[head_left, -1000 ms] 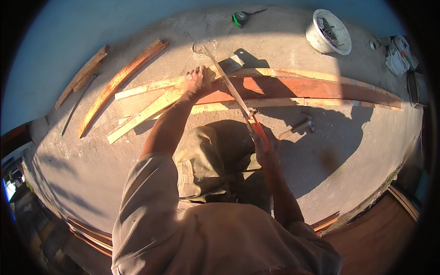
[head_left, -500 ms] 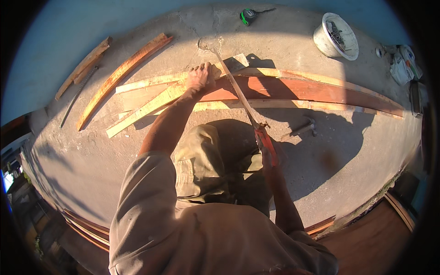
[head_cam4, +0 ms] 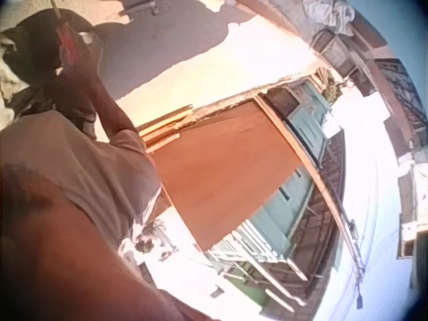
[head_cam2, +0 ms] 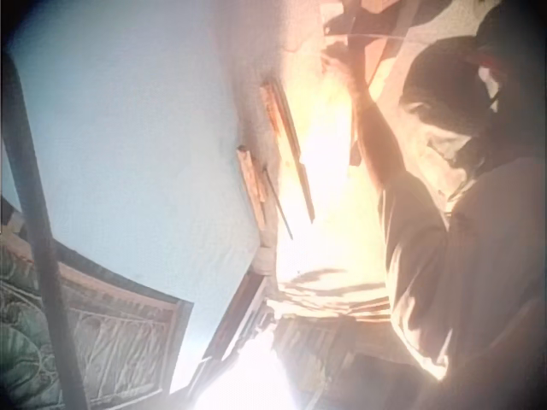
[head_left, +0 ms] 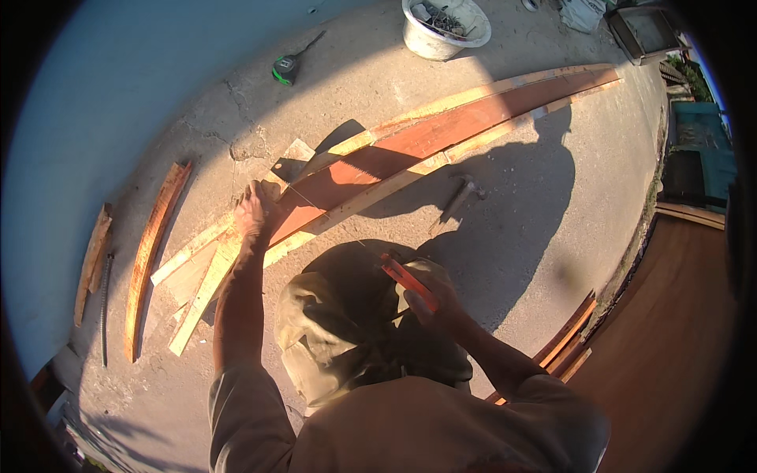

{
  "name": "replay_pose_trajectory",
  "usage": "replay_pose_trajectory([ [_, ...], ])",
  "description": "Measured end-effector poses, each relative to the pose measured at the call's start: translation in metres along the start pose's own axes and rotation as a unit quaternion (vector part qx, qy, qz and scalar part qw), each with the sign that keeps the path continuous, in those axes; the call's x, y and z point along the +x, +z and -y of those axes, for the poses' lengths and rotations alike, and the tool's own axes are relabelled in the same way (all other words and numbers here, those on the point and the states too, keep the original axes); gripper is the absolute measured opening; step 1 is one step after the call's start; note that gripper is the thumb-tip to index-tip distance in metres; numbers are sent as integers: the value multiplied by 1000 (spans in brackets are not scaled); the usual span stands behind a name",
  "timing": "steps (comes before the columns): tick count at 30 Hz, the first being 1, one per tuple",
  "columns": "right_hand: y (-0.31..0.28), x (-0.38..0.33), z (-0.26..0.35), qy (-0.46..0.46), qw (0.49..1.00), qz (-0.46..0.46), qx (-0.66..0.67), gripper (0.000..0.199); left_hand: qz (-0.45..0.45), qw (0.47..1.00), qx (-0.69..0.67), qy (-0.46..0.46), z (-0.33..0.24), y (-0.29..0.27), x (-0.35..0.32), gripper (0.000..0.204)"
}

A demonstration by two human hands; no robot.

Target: The person kneels on a concrete floor and assembles a wooden frame using planks, a hammer, and a hand saw. They measure and cut wood pieces, then nail them together to form a rectangular structure.

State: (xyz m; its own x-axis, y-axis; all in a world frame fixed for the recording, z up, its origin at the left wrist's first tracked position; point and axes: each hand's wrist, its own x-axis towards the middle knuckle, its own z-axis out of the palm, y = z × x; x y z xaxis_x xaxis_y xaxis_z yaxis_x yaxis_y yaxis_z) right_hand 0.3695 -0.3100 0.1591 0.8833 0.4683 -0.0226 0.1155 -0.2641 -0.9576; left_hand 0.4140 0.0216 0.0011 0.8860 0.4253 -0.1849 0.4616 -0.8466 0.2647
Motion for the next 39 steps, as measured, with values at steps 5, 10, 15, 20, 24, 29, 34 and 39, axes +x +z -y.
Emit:
replay_pose_trajectory([
  [5,54,91,-38,7,997,26,-73,22,-6,1000,-13,1,-26,-2,-3,67],
  [10,48,84,-29,27,997,37,-69,21,-36,999,-26,10,-41,-12,-10,62],
  [15,-9,-15,-27,6,1000,-13,11,30,-73,997,-2,-1,-21,-3,-10,65],
  [20,72,128,-33,-41,997,1,-67,24,-25,998,12,61,-17,6,1,70],
  [24,63,85,-37,-40,999,3,-25,18,8,999,-28,13,-10,-8,-2,90],
  [29,-6,-6,-27,0,995,46,-84,29,-5,996,85,27,29,31,-1,53],
  [34,86,130,-47,-94,987,-7,-132,20,-29,999,-1,44,-6,16,5,51],
  [39,29,38,-39,35,995,70,-56,25,-22,1000,8,11,9,6,-2,45],
])
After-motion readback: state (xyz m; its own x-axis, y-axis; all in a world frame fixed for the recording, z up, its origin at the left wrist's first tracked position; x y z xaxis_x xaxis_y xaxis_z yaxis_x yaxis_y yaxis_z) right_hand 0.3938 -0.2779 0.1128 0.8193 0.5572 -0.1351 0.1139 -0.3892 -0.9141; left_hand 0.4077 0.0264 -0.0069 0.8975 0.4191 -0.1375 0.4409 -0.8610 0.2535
